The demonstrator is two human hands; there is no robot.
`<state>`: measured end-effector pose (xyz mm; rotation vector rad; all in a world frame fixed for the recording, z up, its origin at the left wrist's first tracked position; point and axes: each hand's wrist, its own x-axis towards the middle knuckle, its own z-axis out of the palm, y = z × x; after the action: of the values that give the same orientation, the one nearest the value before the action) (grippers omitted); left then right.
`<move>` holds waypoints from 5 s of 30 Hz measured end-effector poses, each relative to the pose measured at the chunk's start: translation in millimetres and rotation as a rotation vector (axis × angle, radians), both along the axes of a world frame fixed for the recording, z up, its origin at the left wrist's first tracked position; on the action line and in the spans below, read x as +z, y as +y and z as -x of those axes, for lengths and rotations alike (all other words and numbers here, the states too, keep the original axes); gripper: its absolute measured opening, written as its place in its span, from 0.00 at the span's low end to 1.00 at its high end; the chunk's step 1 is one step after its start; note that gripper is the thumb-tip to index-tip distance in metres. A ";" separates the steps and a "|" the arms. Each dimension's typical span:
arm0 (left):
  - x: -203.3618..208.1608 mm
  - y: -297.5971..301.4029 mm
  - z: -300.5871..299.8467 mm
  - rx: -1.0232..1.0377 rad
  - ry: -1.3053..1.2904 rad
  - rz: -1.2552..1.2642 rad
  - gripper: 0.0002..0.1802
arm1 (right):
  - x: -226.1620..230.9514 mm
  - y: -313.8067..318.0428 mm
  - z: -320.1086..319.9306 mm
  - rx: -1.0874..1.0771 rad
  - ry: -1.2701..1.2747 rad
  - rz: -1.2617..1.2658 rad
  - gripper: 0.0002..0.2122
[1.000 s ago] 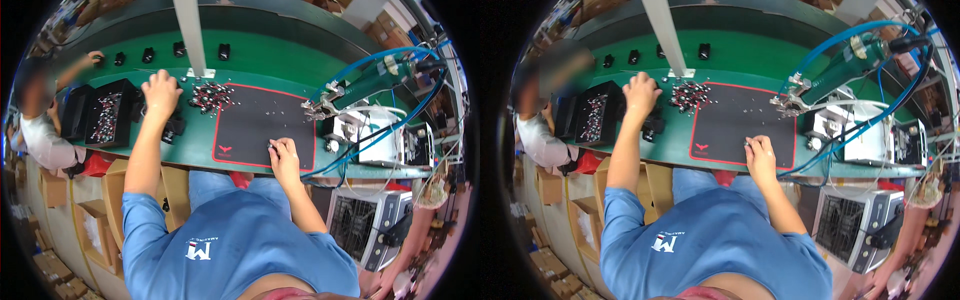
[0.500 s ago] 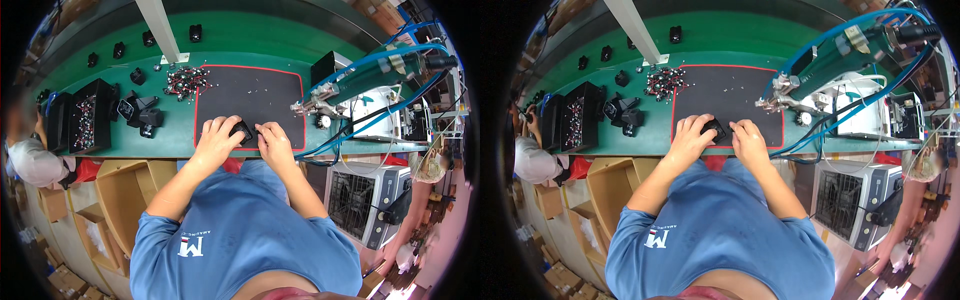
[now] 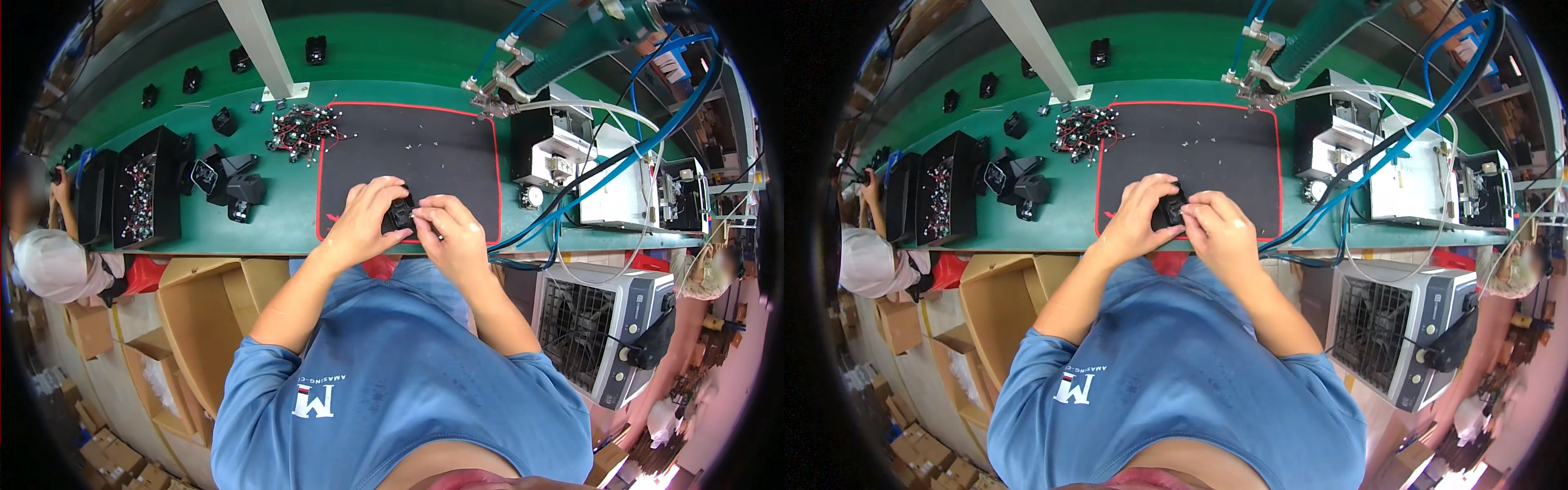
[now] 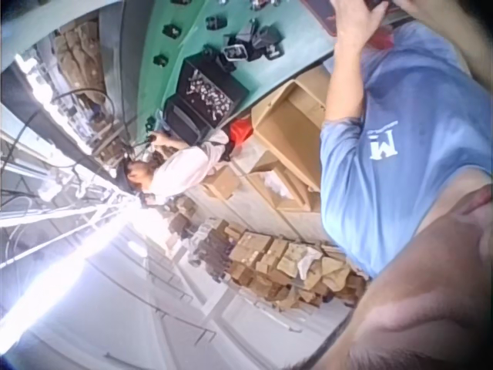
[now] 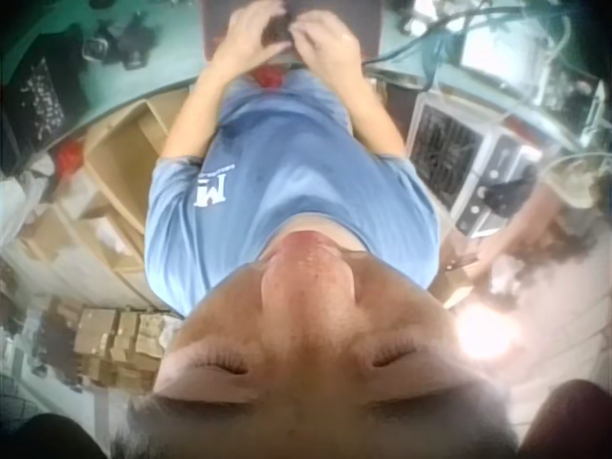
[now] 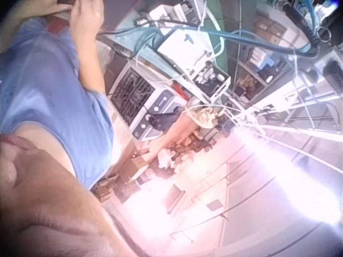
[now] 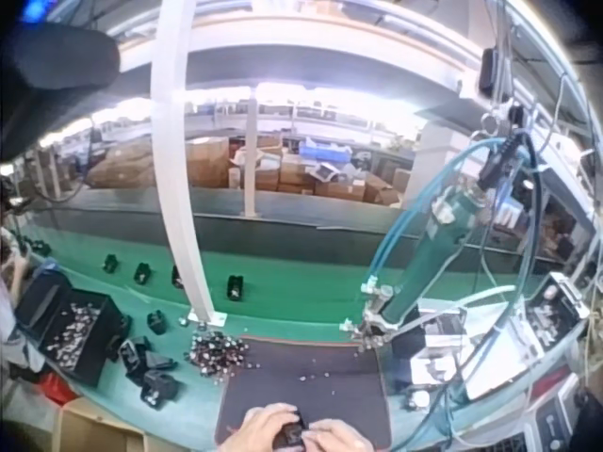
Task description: Assemble small black plastic electronic housings using an electric screwdriver on a factory assembly line.
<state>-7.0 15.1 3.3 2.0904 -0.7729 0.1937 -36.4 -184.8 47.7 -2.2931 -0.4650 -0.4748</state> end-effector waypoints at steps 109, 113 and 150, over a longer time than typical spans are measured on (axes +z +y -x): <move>2.4 -6.0 -14.9 -0.044 0.015 0.045 0.23 | 91.5 24.7 -44.7 0.109 0.202 -0.924 0.53; -1.2 -4.4 -13.1 0.006 0.055 0.090 0.25 | 130.0 22.4 -45.8 0.068 0.164 -0.930 0.59; -1.4 -1.6 -13.1 -0.035 0.140 0.156 0.45 | 91.5 39.7 -49.4 0.158 0.232 -0.882 0.56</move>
<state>6.1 13.5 1.8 1.9196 -0.6870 0.0849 13.0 -145.2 139.3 -1.4219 -0.2419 -0.2509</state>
